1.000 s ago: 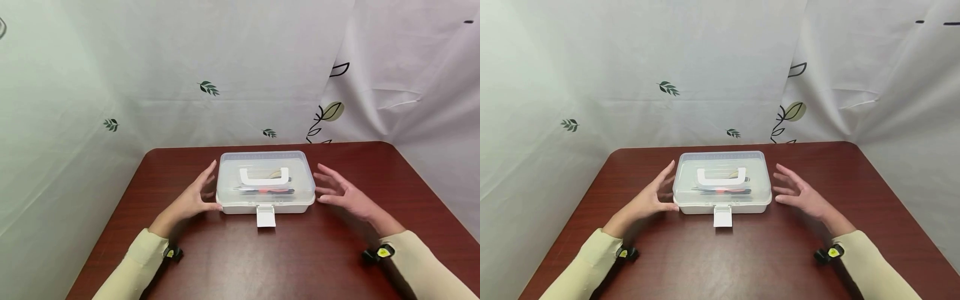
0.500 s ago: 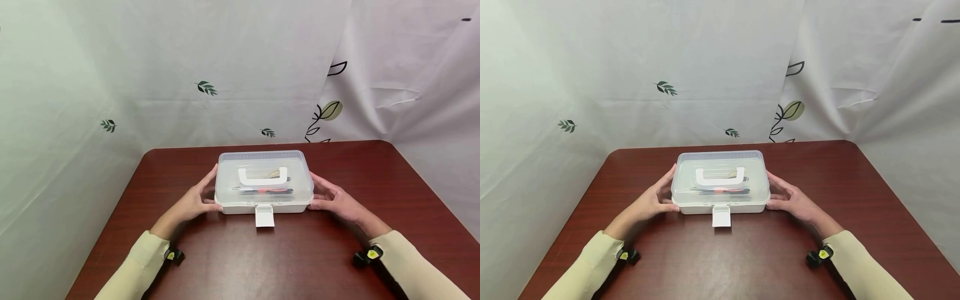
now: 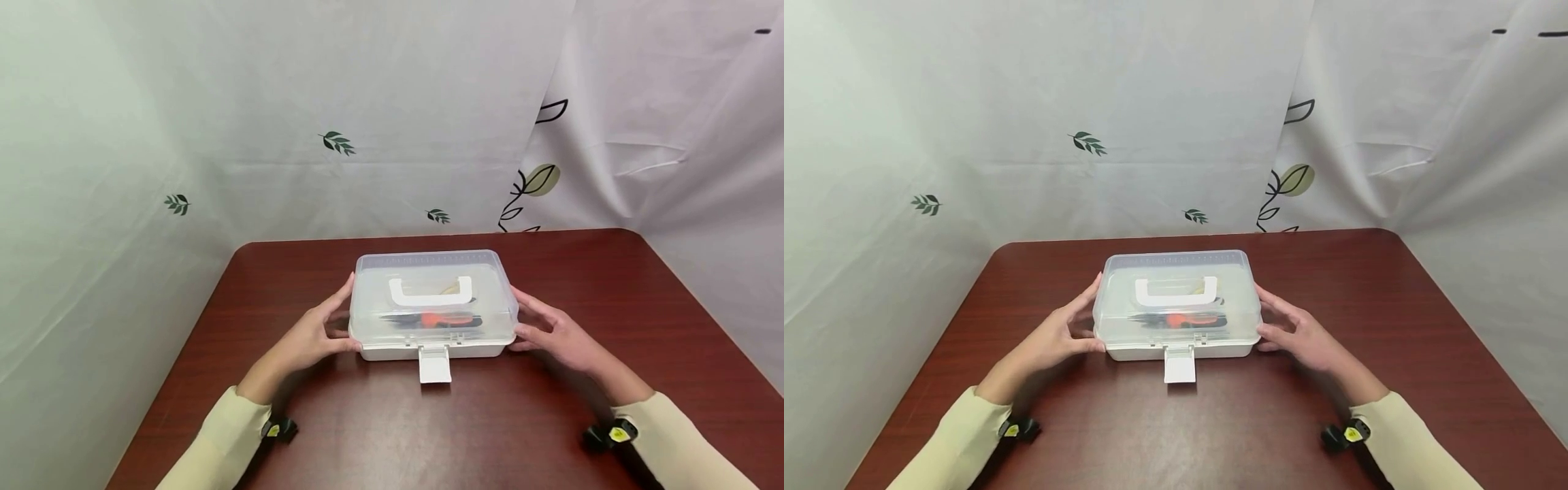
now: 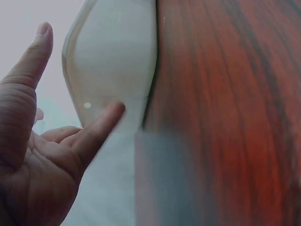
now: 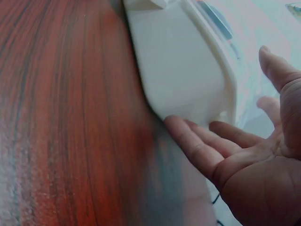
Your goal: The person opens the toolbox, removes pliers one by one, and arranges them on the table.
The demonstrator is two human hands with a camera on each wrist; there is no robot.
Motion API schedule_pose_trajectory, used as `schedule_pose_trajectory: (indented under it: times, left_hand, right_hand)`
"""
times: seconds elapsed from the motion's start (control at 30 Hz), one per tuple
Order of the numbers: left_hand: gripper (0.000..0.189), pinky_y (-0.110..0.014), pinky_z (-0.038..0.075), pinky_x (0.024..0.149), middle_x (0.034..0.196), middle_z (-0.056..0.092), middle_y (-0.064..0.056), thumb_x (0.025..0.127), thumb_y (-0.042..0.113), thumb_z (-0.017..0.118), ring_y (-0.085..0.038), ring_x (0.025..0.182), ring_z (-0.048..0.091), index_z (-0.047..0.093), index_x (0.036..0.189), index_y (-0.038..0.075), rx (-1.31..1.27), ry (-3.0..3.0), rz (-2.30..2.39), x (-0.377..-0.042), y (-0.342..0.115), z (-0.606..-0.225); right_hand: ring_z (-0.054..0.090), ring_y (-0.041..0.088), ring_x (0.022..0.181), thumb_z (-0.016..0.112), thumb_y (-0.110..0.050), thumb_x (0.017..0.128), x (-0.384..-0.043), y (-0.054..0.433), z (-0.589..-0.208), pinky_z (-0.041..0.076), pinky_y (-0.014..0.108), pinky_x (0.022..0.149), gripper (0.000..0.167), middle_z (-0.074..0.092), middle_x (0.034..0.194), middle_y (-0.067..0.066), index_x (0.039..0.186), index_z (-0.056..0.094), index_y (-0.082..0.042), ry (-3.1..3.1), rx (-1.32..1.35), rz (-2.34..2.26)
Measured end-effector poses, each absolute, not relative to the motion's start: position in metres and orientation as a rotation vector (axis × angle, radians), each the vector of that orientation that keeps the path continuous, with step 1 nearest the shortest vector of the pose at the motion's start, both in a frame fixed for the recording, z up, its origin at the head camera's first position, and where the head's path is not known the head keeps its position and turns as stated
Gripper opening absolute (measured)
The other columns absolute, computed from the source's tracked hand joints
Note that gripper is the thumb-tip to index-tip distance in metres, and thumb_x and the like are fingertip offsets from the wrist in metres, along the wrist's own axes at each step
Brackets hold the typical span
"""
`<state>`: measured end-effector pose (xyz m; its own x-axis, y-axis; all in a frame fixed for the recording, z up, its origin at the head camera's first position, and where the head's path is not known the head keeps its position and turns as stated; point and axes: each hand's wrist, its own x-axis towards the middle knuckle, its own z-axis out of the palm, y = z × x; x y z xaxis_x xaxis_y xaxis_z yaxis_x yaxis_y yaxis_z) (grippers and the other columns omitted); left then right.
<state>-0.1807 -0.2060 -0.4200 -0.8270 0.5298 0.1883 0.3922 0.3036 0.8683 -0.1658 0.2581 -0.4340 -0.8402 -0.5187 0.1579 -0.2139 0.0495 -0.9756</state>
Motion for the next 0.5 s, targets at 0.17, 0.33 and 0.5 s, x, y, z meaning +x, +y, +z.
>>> schedule_pose_trajectory:
  times: [0.17,0.33,0.5]
  left_hand:
    - [0.116,-0.044,0.034,0.117,0.169,0.024,0.004,0.078,0.032,0.092,-0.02,0.147,0.038,0.018,0.167,0.026,0.932,2.755,1.228,-0.175,-0.208,-0.407]
    - [0.105,-0.062,0.032,0.114,0.169,0.024,-0.002,0.08,0.064,0.078,-0.031,0.151,0.03,0.03,0.164,0.023,0.96,2.903,1.16,-0.177,-0.209,-0.392]
    - [0.109,-0.069,0.035,0.108,0.17,0.02,-0.004,0.073,0.089,0.054,-0.038,0.15,0.03,0.04,0.161,0.026,0.956,2.974,1.182,-0.185,-0.207,-0.383]
  right_hand:
    - [0.062,0.015,0.122,0.056,0.005,0.103,-0.159,0.26,-0.422,0.057,0.035,0.092,0.067,0.045,0.155,0.001,0.163,0.029,-0.006,2.261,-0.811,-1.779]
    - [0.054,0.008,0.131,0.059,0.013,0.097,-0.163,0.263,-0.412,0.049,0.022,0.099,0.071,0.045,0.156,0.001,0.161,0.032,-0.002,2.352,-0.916,-1.72]
    - [0.048,0.006,0.135,0.059,0.013,0.097,-0.172,0.264,-0.406,0.044,0.019,0.103,0.062,0.039,0.16,-0.002,0.156,0.04,0.002,2.434,-0.983,-1.712]
